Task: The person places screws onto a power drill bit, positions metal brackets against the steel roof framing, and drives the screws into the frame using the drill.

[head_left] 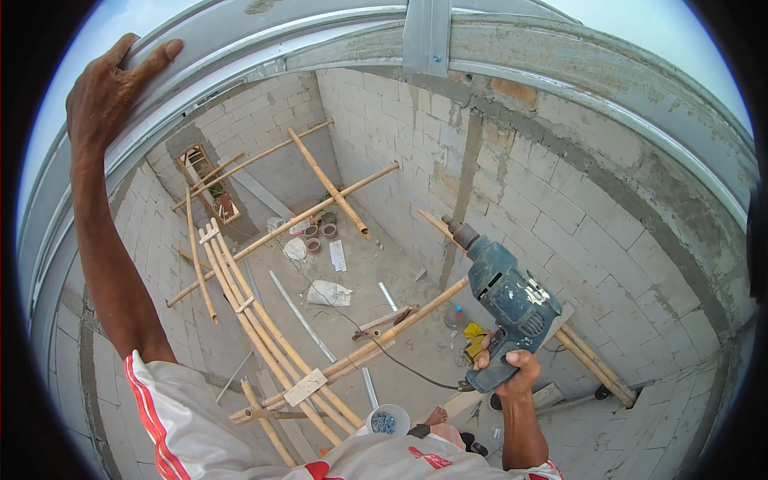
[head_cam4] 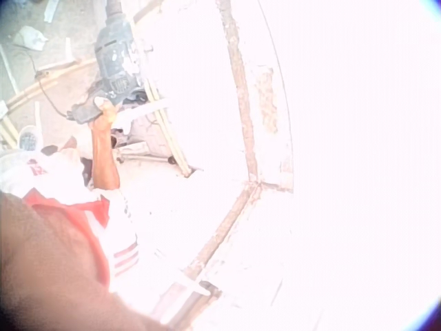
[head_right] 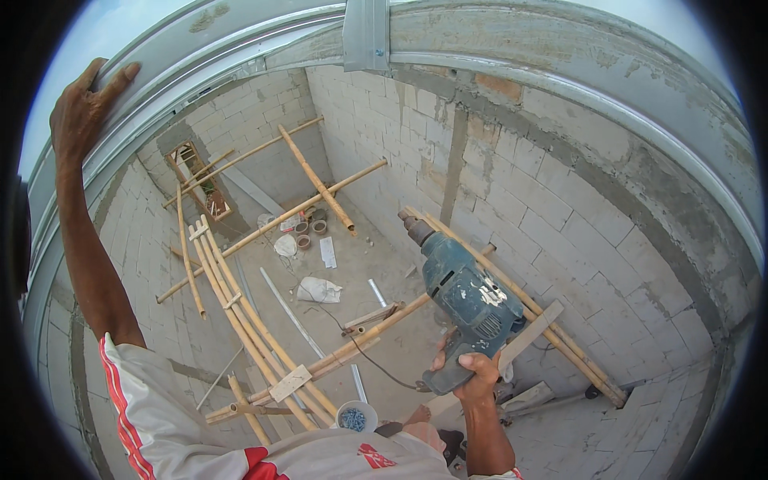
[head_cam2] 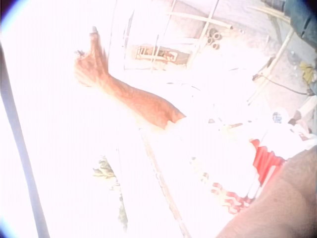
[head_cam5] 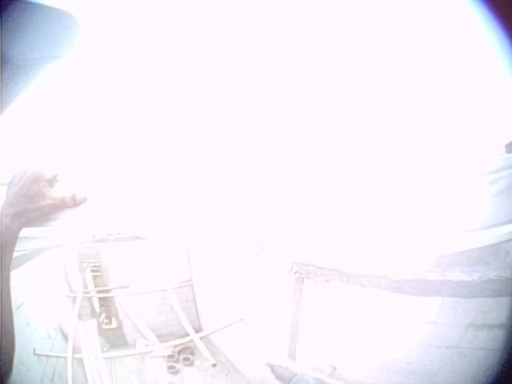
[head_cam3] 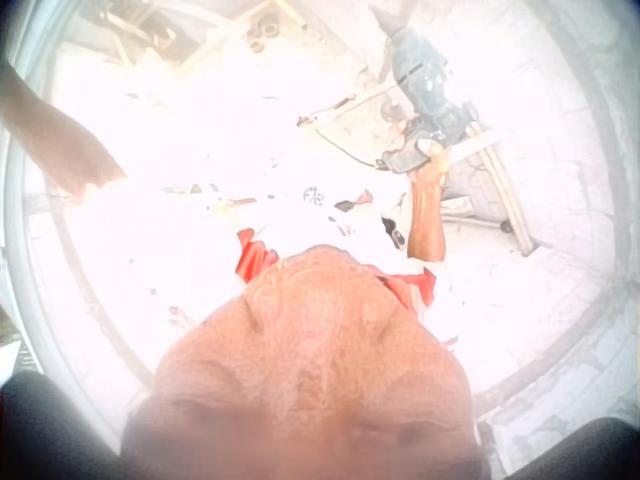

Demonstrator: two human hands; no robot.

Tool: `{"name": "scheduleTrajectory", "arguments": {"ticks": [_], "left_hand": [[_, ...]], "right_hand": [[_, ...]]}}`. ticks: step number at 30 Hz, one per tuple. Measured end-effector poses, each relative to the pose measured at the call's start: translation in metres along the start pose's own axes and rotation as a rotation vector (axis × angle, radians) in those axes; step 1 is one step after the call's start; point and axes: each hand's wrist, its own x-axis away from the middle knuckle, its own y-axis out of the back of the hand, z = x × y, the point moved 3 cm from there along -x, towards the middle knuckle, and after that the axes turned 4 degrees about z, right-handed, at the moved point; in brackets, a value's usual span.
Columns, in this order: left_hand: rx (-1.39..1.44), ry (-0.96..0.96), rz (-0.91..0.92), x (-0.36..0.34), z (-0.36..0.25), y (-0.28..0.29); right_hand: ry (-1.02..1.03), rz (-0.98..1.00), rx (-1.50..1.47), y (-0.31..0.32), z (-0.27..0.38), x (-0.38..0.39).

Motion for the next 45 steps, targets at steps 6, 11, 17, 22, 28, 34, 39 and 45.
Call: {"name": "scheduleTrajectory", "arguments": {"ticks": [6,11,17,22,28,34,39,45], "left_hand": [[-0.002,-0.058,-0.018,-0.012,0.006,-0.007],[0.039,-0.076,-0.035,0.003,0.001,-0.003],[0.090,-0.154,-0.136,0.007,0.007,-0.010],[0.002,-0.196,-0.210,0.010,0.019,-0.009],[-0.069,-0.177,-0.204,0.013,0.015,-0.008],[-0.056,-0.187,-0.216,0.017,0.011,-0.006],[-0.037,-0.248,-0.263,0.017,0.022,-0.005],[0.089,-0.286,-0.341,0.018,0.020,-0.001]], "right_hand": [[-0.028,0.015,0.049,-0.005,0.009,0.014],[0.073,0.085,0.073,-0.027,0.043,0.040],[0.252,0.319,0.117,-0.090,0.116,0.022],[0.621,0.427,0.446,-0.175,0.194,-0.016],[0.882,0.479,0.585,-0.242,0.262,-0.079],[1.159,0.432,0.536,-0.307,0.262,-0.099],[1.051,0.208,0.589,-0.298,0.277,-0.130],[0.948,0.125,0.496,-0.288,0.298,-0.155]]}}
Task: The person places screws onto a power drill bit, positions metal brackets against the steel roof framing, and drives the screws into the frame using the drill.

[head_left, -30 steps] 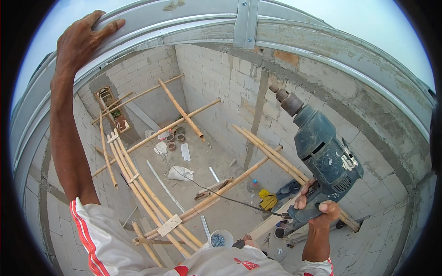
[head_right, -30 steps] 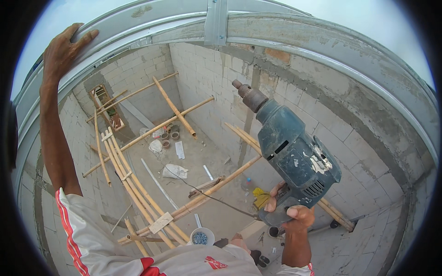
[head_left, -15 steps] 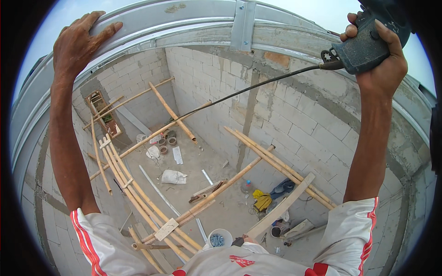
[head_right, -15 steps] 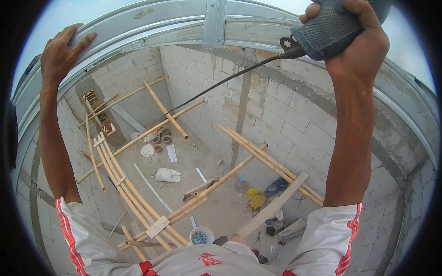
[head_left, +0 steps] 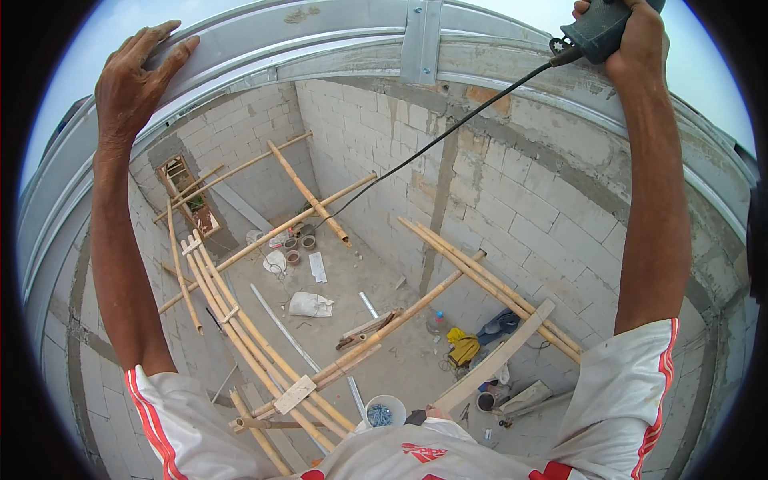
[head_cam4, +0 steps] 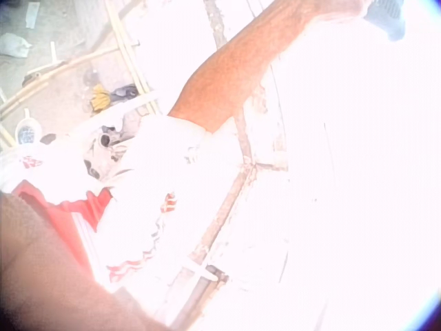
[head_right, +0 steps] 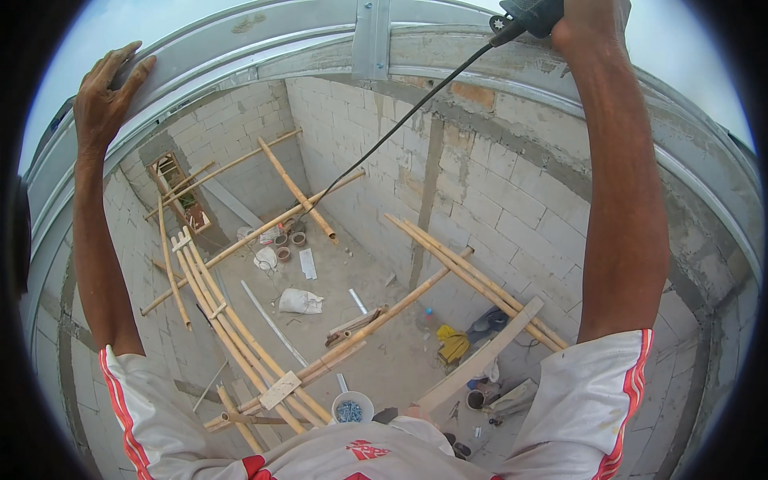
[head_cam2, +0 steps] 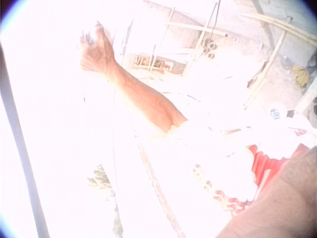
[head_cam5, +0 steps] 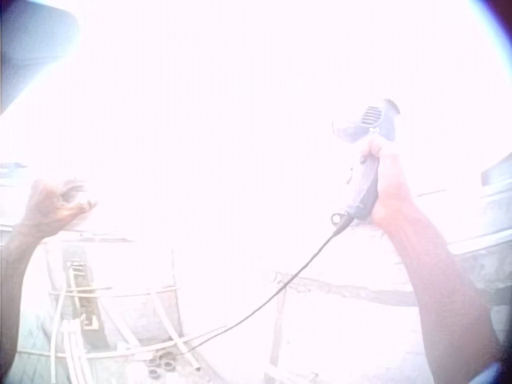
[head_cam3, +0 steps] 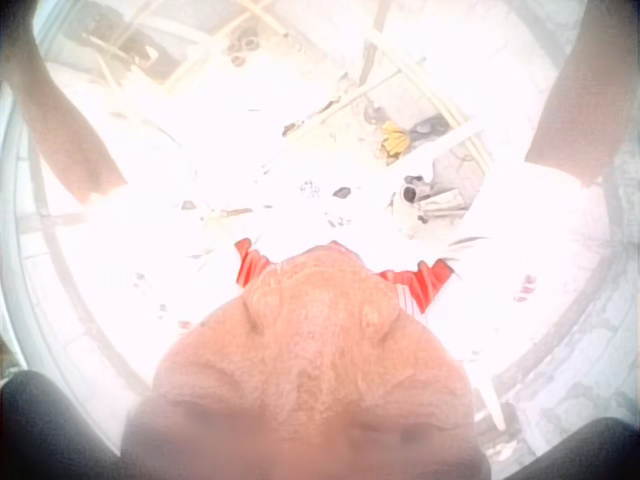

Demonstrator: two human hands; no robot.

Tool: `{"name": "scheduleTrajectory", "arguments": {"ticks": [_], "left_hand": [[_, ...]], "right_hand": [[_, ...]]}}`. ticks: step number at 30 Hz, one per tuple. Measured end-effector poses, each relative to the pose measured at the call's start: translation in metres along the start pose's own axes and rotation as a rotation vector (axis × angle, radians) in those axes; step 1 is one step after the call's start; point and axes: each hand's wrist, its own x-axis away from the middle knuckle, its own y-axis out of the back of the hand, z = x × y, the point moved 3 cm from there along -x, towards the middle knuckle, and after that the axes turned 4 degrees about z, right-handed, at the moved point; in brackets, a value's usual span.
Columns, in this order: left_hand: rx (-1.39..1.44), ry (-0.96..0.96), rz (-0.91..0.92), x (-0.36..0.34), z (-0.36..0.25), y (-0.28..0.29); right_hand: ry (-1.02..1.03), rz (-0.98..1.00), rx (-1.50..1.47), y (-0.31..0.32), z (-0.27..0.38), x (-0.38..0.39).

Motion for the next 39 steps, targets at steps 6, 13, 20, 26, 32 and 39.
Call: {"name": "scheduleTrajectory", "arguments": {"ticks": [6,13,20,26,32,39], "left_hand": [[0.090,-0.096,-0.327,0.024,-0.025,0.040],[1.662,-0.108,0.851,0.175,-0.250,0.037],[1.732,-0.135,1.785,0.406,-0.386,0.032],[1.341,-0.525,1.741,0.438,-0.425,0.037],[1.193,-0.687,1.566,0.477,-0.457,0.037],[1.114,-0.702,1.565,0.460,-0.457,0.039]], "right_hand": [[-0.033,-0.008,-0.055,-0.004,-0.008,-0.007],[-0.067,0.085,0.010,0.019,-0.006,-0.020],[-0.068,-0.111,0.052,-0.023,0.011,0.014],[-0.010,-0.089,0.090,-0.010,0.004,0.013],[0.197,0.113,0.059,0.004,-0.004,0.023],[0.185,0.129,0.072,0.008,-0.005,0.031]]}}
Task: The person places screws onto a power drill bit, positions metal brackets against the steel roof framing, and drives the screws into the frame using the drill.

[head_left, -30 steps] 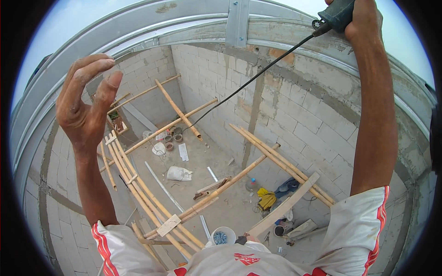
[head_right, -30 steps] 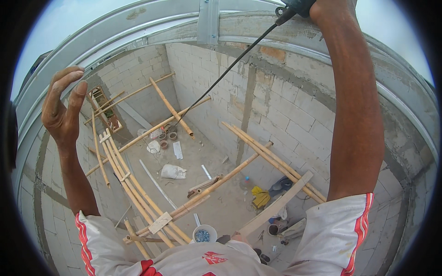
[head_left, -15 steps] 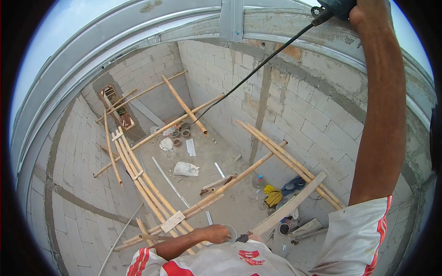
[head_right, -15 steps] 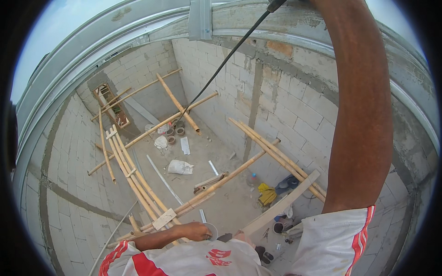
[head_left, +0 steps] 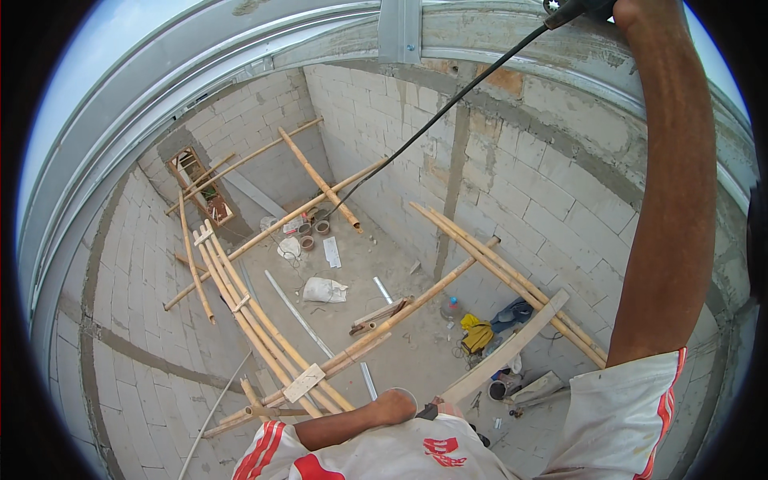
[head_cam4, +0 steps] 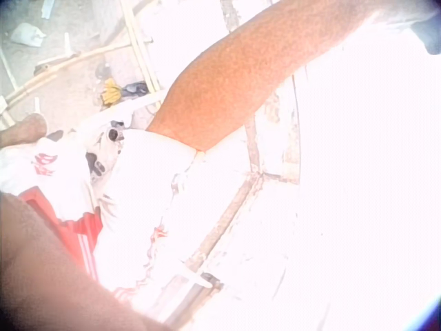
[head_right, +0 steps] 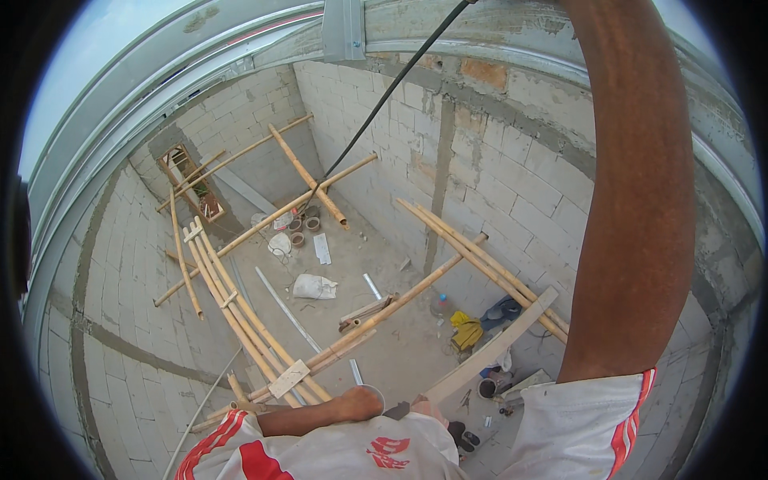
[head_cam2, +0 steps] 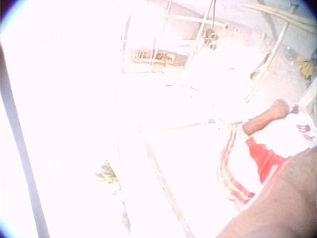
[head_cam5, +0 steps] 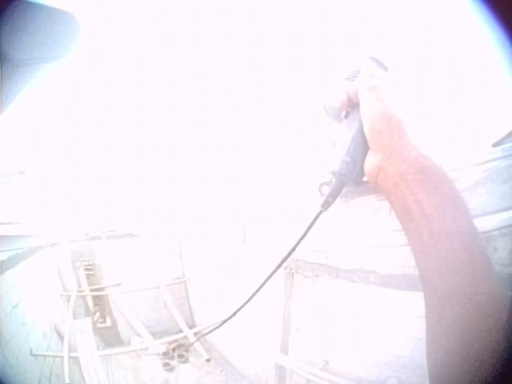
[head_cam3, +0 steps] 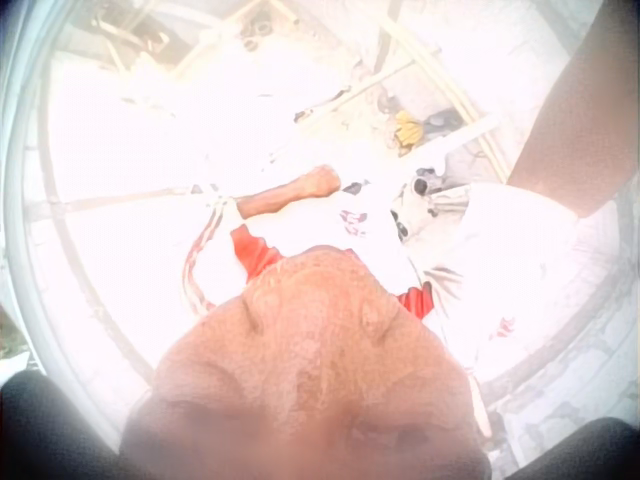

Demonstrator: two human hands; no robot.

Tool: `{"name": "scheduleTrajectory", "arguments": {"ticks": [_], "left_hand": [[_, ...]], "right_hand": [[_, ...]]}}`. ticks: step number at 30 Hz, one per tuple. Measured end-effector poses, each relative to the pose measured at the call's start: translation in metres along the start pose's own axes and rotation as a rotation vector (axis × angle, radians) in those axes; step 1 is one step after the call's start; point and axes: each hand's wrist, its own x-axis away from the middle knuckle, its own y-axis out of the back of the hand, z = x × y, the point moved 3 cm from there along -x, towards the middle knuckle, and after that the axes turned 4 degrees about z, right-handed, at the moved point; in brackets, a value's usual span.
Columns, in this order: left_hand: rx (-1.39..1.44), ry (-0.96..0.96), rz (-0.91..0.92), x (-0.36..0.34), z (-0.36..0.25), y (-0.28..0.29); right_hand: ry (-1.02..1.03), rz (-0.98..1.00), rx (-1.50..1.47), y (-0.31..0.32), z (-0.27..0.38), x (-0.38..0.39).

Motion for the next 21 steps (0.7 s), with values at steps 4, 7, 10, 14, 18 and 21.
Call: {"name": "scheduleTrajectory", "arguments": {"ticks": [4,7,10,14,18,21], "left_hand": [[0.031,0.002,-0.006,-0.005,-0.003,-0.003],[0.055,-0.015,0.000,-0.005,-0.004,0.004],[0.037,-0.069,0.017,-0.001,-0.005,0.005],[0.061,-0.066,-0.009,0.004,-0.003,0.001],[0.023,-0.120,0.013,-0.004,-0.006,0.008],[0.086,-0.101,0.008,0.009,-0.005,0.012]], "right_hand": [[-0.020,-0.006,-0.012,0.000,-0.002,0.002],[-0.042,-0.017,-0.027,0.000,-0.003,0.001],[-0.084,-0.041,-0.043,-0.001,-0.007,0.002],[-0.146,-0.060,-0.088,-0.009,-0.015,-0.003],[-0.164,-0.088,-0.064,0.000,-0.002,-0.010],[-0.212,-0.083,-0.112,-0.012,-0.018,-0.010]]}}
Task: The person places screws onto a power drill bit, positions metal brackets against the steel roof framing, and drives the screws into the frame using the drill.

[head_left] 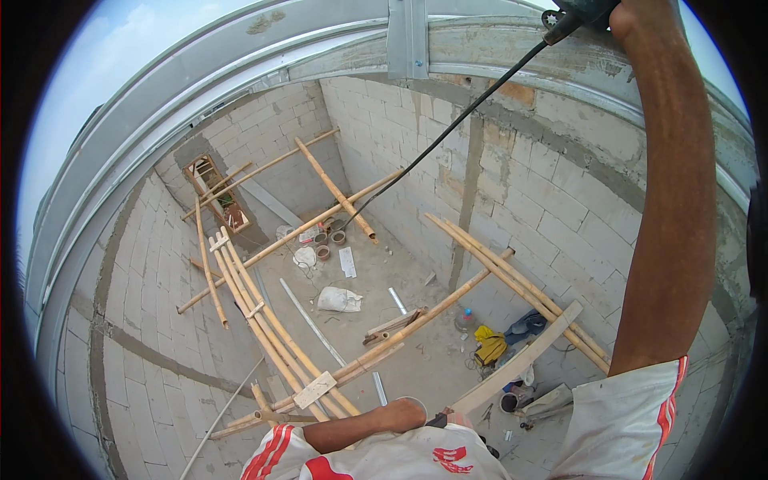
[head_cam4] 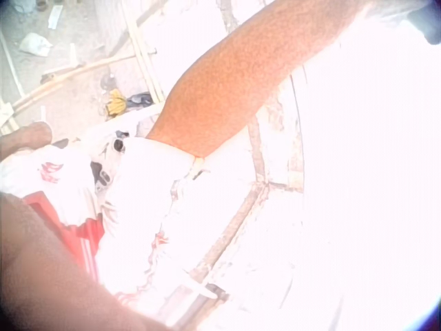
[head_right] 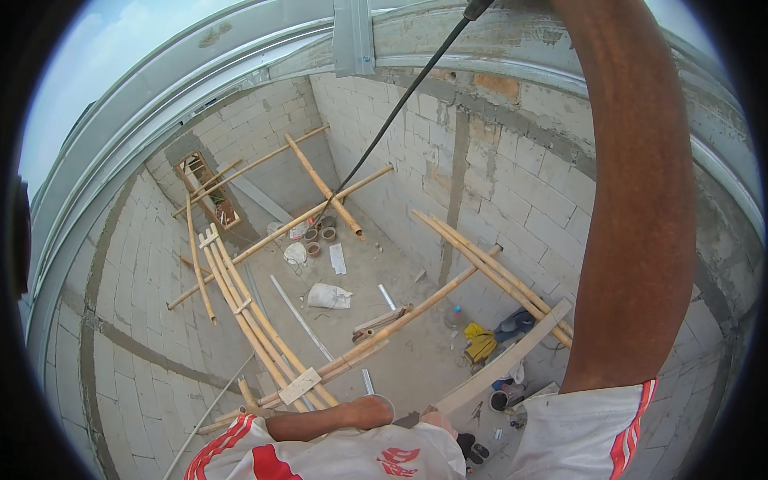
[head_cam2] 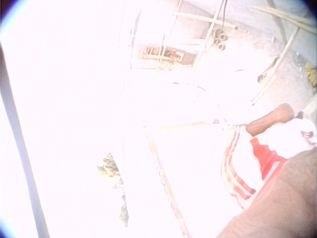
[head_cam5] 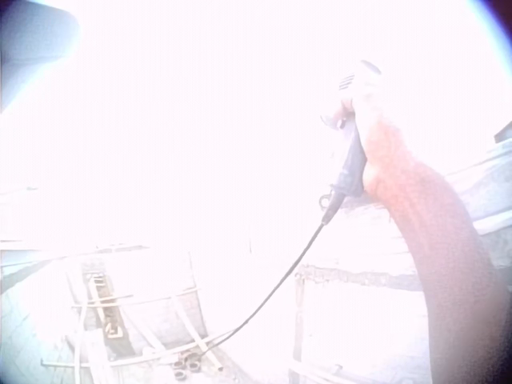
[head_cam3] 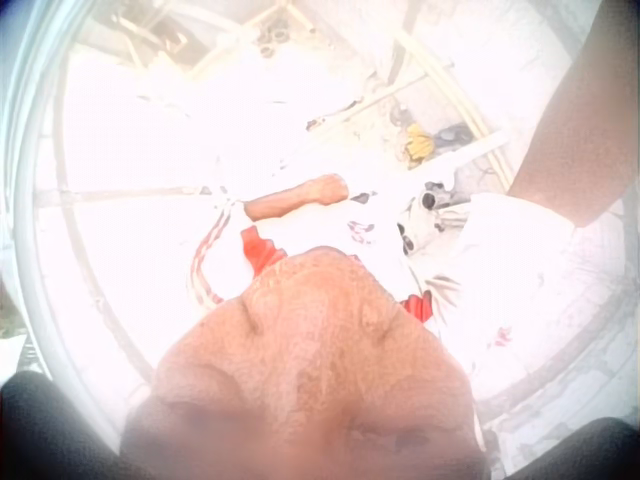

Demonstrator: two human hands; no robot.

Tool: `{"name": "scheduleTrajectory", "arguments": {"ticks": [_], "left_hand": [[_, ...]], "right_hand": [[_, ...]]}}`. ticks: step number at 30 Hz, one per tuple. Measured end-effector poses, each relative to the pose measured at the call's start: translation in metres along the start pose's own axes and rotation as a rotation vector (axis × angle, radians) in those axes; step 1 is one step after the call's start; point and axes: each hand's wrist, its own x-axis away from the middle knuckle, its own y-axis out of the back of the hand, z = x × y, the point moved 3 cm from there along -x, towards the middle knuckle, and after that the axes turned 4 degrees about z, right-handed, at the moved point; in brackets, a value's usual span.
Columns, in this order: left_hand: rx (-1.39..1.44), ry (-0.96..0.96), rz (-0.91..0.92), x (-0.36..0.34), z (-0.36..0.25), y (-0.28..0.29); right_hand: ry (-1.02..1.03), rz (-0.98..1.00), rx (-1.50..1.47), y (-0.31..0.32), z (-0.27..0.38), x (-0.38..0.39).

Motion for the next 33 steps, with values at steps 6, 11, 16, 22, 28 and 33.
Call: {"name": "scheduleTrajectory", "arguments": {"ticks": [6,11,16,22,28,33], "left_hand": [[0.079,-0.083,-0.004,-0.001,-0.001,0.007],[0.315,-0.038,-0.022,0.005,0.000,0.014],[0.471,0.004,-0.033,0.013,-0.002,0.019],[0.572,-0.025,-0.156,0.047,-0.005,0.060],[1.376,-0.063,-0.813,0.091,0.013,0.139],[1.245,-0.425,-1.364,0.141,0.013,0.268]], "right_hand": [[-0.023,-0.019,0.009,0.002,0.011,-0.002],[-0.049,-0.018,-0.009,-0.004,0.006,-0.003],[-0.069,-0.017,-0.020,-0.005,0.006,-0.003],[-0.086,-0.012,-0.026,-0.003,0.006,-0.005],[-0.099,-0.009,-0.035,-0.008,0.004,-0.009],[-0.101,-0.023,-0.040,0.001,0.010,-0.019]]}}
